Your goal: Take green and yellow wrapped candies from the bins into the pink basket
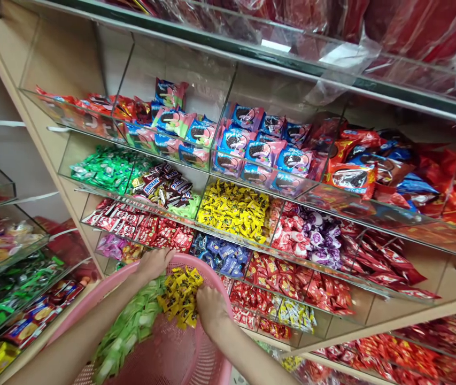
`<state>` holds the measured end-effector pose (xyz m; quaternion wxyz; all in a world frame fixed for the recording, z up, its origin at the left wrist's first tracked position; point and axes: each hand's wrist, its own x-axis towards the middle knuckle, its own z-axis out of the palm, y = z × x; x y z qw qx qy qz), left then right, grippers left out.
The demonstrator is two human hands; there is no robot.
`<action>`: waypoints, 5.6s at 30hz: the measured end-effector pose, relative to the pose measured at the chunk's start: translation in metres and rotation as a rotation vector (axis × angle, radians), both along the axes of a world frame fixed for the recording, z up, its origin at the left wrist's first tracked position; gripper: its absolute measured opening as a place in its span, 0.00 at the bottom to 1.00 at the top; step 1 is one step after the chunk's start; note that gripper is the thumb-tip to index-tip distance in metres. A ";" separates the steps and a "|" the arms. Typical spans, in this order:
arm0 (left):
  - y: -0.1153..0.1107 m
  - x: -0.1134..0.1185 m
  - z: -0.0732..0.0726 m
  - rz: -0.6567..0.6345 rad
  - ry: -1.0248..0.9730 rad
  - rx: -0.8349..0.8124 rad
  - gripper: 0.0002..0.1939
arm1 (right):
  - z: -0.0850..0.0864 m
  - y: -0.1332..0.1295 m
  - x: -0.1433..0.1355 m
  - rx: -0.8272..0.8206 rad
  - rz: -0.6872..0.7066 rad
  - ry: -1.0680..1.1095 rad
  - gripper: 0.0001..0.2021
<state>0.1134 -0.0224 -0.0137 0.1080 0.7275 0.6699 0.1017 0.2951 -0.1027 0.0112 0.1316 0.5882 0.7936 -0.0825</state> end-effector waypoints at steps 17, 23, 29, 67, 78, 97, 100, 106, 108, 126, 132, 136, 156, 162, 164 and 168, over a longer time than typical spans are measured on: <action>0.009 -0.002 -0.002 -0.014 0.014 -0.008 0.31 | 0.165 0.095 0.055 0.498 0.240 0.338 0.10; 0.006 -0.007 -0.001 0.010 -0.066 -0.041 0.30 | 0.150 0.159 0.064 0.400 0.316 0.236 0.14; 0.004 -0.006 0.003 0.014 -0.061 -0.038 0.29 | 0.140 0.173 0.058 0.330 0.322 0.201 0.14; 0.009 -0.008 0.001 0.025 0.014 -0.020 0.29 | 0.150 0.125 0.045 0.368 -0.187 0.077 0.17; 0.008 -0.007 -0.009 -0.007 -0.126 -0.063 0.31 | 0.148 0.118 0.016 0.350 -0.177 0.035 0.19; 0.006 -0.008 -0.011 0.016 -0.010 0.011 0.31 | 0.161 0.124 0.059 0.363 -0.095 0.621 0.15; 0.006 -0.007 -0.009 0.012 -0.020 -0.015 0.32 | 0.161 0.098 0.049 0.317 0.007 0.724 0.15; 0.006 -0.006 -0.007 0.012 0.040 -0.014 0.31 | 0.108 0.042 0.017 0.048 0.180 0.401 0.14; 0.006 -0.006 -0.006 0.007 0.049 -0.006 0.30 | 0.088 0.033 0.011 -0.008 0.207 0.225 0.16; 0.002 -0.006 -0.002 0.028 0.014 -0.015 0.30 | 0.047 0.014 0.003 0.116 0.216 -0.020 0.16; 0.000 -0.004 0.002 0.031 0.005 -0.049 0.30 | 0.060 0.023 0.016 0.113 0.122 0.176 0.12; 0.000 -0.004 0.002 0.018 -0.022 -0.049 0.31 | 0.055 0.026 0.017 0.157 0.148 0.241 0.09; 0.000 -0.004 -0.003 0.035 0.049 -0.020 0.31 | 0.024 0.014 -0.019 0.218 0.225 0.158 0.11; 0.000 -0.005 -0.004 0.022 0.060 -0.003 0.31 | 0.020 0.013 -0.023 0.272 0.226 0.103 0.12; 0.000 -0.005 -0.003 0.030 0.061 -0.014 0.31 | 0.019 0.014 -0.023 0.271 0.206 0.101 0.12; 0.000 -0.004 -0.001 0.038 0.057 -0.029 0.30 | 0.018 0.016 -0.021 0.276 0.162 0.098 0.10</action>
